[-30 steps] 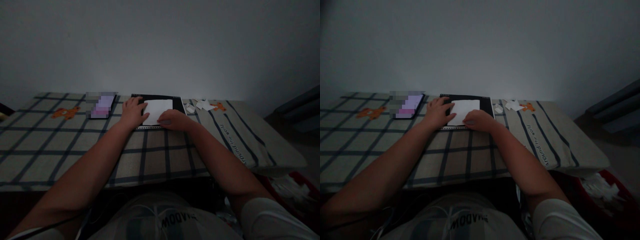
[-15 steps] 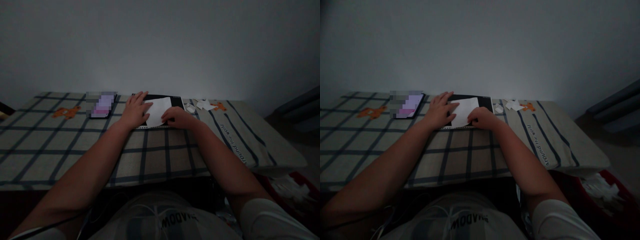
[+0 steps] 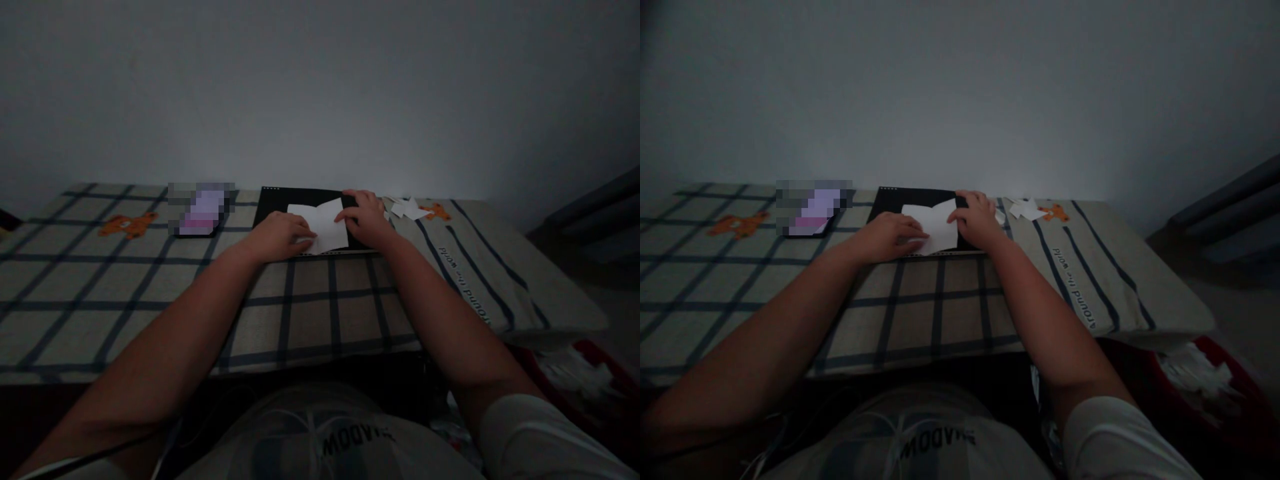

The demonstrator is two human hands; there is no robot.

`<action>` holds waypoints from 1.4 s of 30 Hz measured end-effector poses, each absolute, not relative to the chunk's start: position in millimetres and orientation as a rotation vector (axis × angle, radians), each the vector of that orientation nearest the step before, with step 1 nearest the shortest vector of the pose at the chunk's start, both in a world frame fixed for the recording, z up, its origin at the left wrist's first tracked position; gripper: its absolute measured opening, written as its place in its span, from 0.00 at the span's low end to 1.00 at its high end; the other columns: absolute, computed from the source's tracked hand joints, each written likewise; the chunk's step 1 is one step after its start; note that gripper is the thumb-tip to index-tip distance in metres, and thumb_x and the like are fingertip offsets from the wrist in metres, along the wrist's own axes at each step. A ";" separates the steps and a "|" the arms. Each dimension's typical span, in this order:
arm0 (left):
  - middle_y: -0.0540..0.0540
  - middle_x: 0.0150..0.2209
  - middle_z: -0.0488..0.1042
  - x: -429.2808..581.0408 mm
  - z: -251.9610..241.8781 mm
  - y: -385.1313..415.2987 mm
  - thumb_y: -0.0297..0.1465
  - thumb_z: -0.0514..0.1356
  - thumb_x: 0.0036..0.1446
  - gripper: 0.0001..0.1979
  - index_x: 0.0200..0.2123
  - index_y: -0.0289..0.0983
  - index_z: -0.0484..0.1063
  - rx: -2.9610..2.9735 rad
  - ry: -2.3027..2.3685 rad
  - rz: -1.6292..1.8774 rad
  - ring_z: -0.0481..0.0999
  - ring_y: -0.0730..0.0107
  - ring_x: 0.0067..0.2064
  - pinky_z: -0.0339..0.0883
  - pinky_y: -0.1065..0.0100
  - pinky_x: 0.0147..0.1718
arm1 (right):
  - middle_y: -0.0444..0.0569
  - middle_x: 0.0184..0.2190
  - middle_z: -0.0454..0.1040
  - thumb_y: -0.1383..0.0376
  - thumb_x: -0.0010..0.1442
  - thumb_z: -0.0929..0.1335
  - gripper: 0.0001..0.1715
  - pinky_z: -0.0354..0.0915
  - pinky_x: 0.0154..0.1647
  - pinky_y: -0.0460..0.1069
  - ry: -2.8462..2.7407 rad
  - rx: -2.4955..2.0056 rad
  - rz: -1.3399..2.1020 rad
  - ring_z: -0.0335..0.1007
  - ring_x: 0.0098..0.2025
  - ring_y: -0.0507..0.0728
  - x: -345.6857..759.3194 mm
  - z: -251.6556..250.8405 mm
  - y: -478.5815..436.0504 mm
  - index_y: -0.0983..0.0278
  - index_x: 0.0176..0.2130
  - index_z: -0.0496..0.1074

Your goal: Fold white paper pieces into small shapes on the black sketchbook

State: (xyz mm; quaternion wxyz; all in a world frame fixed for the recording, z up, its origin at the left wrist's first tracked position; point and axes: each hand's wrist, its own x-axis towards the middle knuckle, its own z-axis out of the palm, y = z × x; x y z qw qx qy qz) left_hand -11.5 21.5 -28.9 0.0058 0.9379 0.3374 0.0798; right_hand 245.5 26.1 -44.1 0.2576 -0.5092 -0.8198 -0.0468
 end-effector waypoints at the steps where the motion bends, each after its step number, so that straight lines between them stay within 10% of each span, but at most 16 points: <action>1: 0.44 0.50 0.80 -10.3 -29.4 20.8 0.39 0.57 0.65 0.18 0.52 0.42 0.80 2.936 1.054 0.262 0.78 0.59 0.51 0.68 0.59 0.52 | 0.51 0.65 0.66 0.71 0.62 0.65 0.17 0.55 0.63 0.69 -2.224 -1.384 -0.105 0.56 0.67 0.69 244.8 -46.2 27.3 0.56 0.39 0.83; 10: 0.40 0.71 0.60 -4.3 -46.7 22.8 0.43 0.56 0.67 0.28 0.66 0.38 0.66 2.839 1.036 0.209 0.60 0.55 0.71 0.52 0.56 0.68 | 0.56 0.58 0.73 0.73 0.63 0.63 0.20 0.63 0.63 0.63 -2.236 -1.303 0.107 0.68 0.61 0.64 249.5 -58.8 44.8 0.61 0.42 0.83; 16: 0.40 0.70 0.63 -5.8 -44.5 22.9 0.43 0.58 0.65 0.27 0.63 0.39 0.70 2.820 1.032 0.242 0.63 0.56 0.69 0.54 0.56 0.67 | 0.56 0.55 0.78 0.71 0.60 0.68 0.25 0.66 0.62 0.62 -2.250 -1.252 0.258 0.73 0.56 0.63 259.2 -56.2 49.1 0.62 0.57 0.76; 29: 0.36 0.73 0.56 -5.2 -48.3 22.3 0.52 0.58 0.63 0.35 0.67 0.40 0.65 2.802 1.194 0.192 0.55 0.48 0.72 0.51 0.50 0.68 | 0.47 0.31 0.76 0.66 0.59 0.71 0.25 0.63 0.34 0.50 -2.193 -1.451 0.367 0.68 0.31 0.54 242.6 -53.8 38.9 0.68 0.56 0.75; 42: 0.38 0.72 0.57 -4.3 -45.7 19.3 0.52 0.58 0.63 0.34 0.67 0.42 0.66 2.835 1.152 0.189 0.56 0.49 0.72 0.53 0.49 0.67 | 0.41 0.29 0.69 0.70 0.55 0.67 0.26 0.62 0.34 0.49 -2.063 -1.138 0.503 0.64 0.30 0.53 229.6 -61.4 37.5 0.65 0.54 0.72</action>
